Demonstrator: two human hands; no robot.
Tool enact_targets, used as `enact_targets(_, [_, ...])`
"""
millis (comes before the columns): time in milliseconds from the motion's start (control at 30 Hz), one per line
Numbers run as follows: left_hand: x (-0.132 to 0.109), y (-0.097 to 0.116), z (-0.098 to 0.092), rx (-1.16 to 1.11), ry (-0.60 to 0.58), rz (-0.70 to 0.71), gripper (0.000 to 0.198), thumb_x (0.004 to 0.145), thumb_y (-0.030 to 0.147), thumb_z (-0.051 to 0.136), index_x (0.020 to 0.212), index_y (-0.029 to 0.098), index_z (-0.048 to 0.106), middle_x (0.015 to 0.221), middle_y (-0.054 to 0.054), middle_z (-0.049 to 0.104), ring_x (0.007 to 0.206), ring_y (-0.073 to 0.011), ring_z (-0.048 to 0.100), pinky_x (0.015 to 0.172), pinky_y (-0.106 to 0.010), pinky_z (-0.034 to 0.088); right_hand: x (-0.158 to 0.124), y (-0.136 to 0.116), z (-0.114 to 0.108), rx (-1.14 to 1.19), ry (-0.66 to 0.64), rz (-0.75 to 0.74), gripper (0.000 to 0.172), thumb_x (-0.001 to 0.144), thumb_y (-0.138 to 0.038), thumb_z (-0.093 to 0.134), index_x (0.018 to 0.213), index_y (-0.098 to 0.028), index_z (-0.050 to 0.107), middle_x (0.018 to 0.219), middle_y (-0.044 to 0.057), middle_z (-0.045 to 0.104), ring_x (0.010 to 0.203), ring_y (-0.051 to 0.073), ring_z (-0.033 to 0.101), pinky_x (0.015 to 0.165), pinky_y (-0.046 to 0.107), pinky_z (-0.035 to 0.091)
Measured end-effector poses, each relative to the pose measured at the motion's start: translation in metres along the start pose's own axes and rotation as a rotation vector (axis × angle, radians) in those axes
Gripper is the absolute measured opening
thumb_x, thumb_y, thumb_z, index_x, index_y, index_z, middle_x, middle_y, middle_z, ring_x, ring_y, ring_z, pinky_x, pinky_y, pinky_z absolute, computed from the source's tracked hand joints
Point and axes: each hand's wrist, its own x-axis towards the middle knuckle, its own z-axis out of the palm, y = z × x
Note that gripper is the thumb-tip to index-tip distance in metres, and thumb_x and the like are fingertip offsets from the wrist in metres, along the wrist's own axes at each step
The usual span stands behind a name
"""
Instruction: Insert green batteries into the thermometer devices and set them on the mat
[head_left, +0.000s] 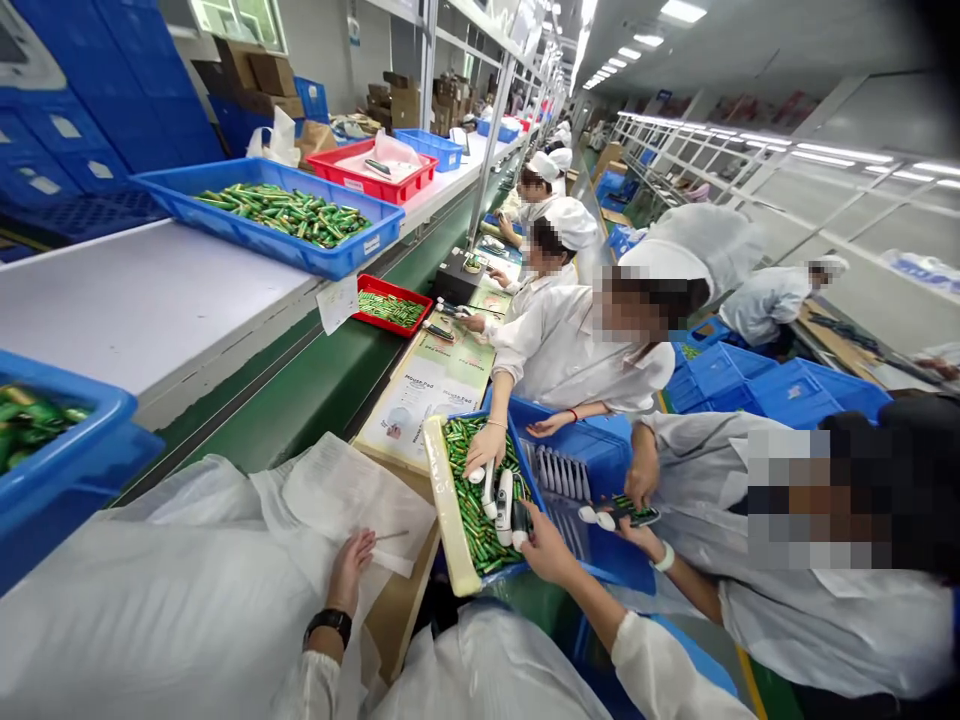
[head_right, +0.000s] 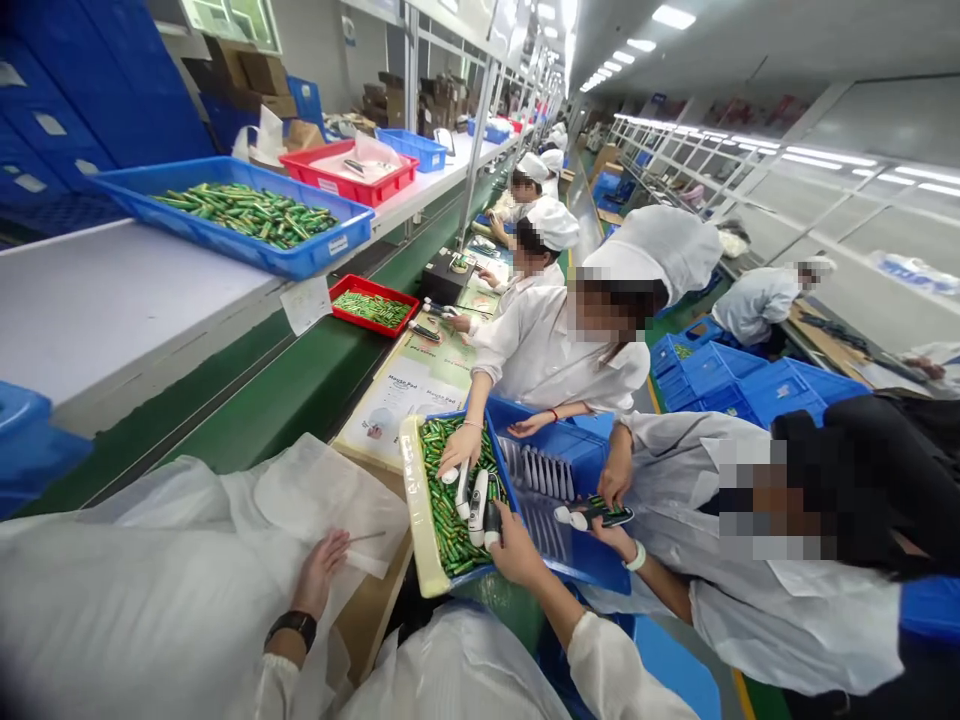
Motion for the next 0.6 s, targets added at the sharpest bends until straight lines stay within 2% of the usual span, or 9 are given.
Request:
enact_targets(33, [-0.003,-0.002,-0.002,0.027,-0.011,0.001,0.048,0.096,0.037,0.035,0.127,0.005,0.053,0.132,-0.021,0.062,0.124,-0.0263,0.060,0.100,-0.034,0.048,0.000,0.004,-0.004,-0.032,-0.032,-0.060,0.086,0.075,-0.003,0.047,0.156,-0.025,0.026,0.137,0.015,0.054,0.100,0.022,0.066,0.090,0.035,0.052])
enact_targets(100, [-0.009,-0.005,-0.005,0.062,-0.023,-0.002,0.051,0.096,0.038,0.033,0.127,0.002,0.051,0.132,-0.023,0.061,0.124,-0.0280,0.059,0.097,-0.033,0.048,0.003,0.010,-0.011,-0.179,-0.060,-0.183,0.096,0.070,0.004,0.046,0.155,-0.036,0.027,0.154,0.013,0.039,0.113,0.024,0.063,0.092,0.037,0.051])
enact_targets(167, [-0.014,-0.008,-0.006,0.082,-0.026,-0.010,0.052,0.094,0.039,0.035,0.124,0.000,0.053,0.127,-0.023,0.063,0.122,-0.0296,0.060,0.095,-0.033,0.049,0.011,0.011,-0.016,-0.362,-0.027,-0.289,0.099,0.068,0.006,0.049,0.153,-0.042,0.030,0.163,0.009,0.025,0.134,0.030,0.049,0.104,0.044,0.043])
enact_targets(233, [-0.017,-0.010,-0.007,0.094,-0.020,-0.014,0.052,0.093,0.042,0.037,0.120,0.001,0.054,0.123,-0.022,0.065,0.120,-0.0298,0.061,0.095,-0.034,0.048,0.025,0.007,-0.019,-0.477,-0.004,-0.412,0.094,0.070,0.005,0.053,0.150,-0.042,0.036,0.165,0.006,0.022,0.146,0.032,0.031,0.115,0.052,0.030])
enact_targets(300, [-0.019,-0.011,-0.007,0.087,-0.007,-0.017,0.050,0.090,0.046,0.040,0.114,0.005,0.056,0.118,-0.020,0.067,0.118,-0.0289,0.062,0.094,-0.033,0.049,0.042,0.000,-0.021,-0.531,-0.079,-0.589,0.086,0.071,-0.001,0.060,0.147,-0.036,0.043,0.163,0.008,0.026,0.149,0.032,0.024,0.119,0.055,0.019])
enact_targets(367, [-0.020,-0.013,-0.007,0.069,0.015,-0.025,0.045,0.087,0.048,0.044,0.108,0.011,0.058,0.112,-0.016,0.069,0.114,-0.0281,0.064,0.093,-0.032,0.049,0.060,-0.007,-0.023,-0.581,-0.181,-0.754,0.075,0.071,-0.007,0.066,0.141,-0.027,0.050,0.155,0.013,0.039,0.145,0.033,0.029,0.119,0.056,0.017])
enact_targets(467, [-0.019,-0.016,-0.008,0.040,0.040,-0.042,0.039,0.083,0.047,0.047,0.101,0.015,0.059,0.104,-0.013,0.071,0.110,-0.0288,0.066,0.090,-0.033,0.051,0.081,-0.017,-0.027,-0.647,-0.259,-0.896,0.053,0.073,-0.013,0.066,0.125,-0.020,0.059,0.126,0.015,0.059,0.125,0.031,0.047,0.113,0.054,0.026])
enact_targets(533, [-0.017,-0.019,-0.009,0.029,0.050,-0.050,0.037,0.080,0.047,0.048,0.098,0.017,0.060,0.101,-0.012,0.072,0.109,-0.0301,0.067,0.090,-0.035,0.051,0.088,-0.024,-0.030,-0.649,-0.268,-0.907,0.045,0.073,-0.015,0.066,0.117,-0.019,0.061,0.112,0.013,0.062,0.111,0.029,0.052,0.106,0.051,0.032])
enact_targets(600, [-0.014,-0.022,-0.010,0.030,0.066,-0.054,0.036,0.078,0.048,0.048,0.095,0.019,0.061,0.099,-0.011,0.073,0.109,-0.0314,0.067,0.088,-0.037,0.052,0.088,-0.033,-0.031,-0.600,-0.238,-0.847,0.045,0.070,-0.018,0.067,0.114,-0.020,0.062,0.106,0.011,0.061,0.104,0.028,0.052,0.099,0.048,0.037])
